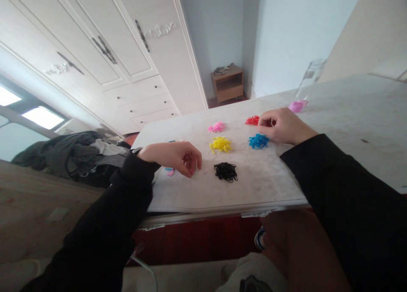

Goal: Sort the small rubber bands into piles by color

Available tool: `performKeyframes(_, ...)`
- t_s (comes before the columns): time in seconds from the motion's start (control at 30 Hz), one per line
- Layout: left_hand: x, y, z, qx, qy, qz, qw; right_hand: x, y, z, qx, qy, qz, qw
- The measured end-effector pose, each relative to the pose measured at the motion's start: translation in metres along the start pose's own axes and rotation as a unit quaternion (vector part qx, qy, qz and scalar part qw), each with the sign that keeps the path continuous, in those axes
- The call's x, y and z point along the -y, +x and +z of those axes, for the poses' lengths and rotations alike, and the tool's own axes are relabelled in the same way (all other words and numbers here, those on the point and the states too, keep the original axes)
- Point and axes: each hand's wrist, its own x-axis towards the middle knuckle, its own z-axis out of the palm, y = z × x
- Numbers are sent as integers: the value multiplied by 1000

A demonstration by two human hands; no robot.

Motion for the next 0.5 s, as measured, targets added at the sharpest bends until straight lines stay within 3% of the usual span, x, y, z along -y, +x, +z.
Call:
performKeyframes(0.3, -10, -4, -4, -90, -33, 32, 995, -2, 0, 0, -9, 3, -8, 1000)
performKeyframes(0.5, -8, -3, -9, -114, -22, 28, 993, -4, 1, 1, -3, 2, -8, 1000)
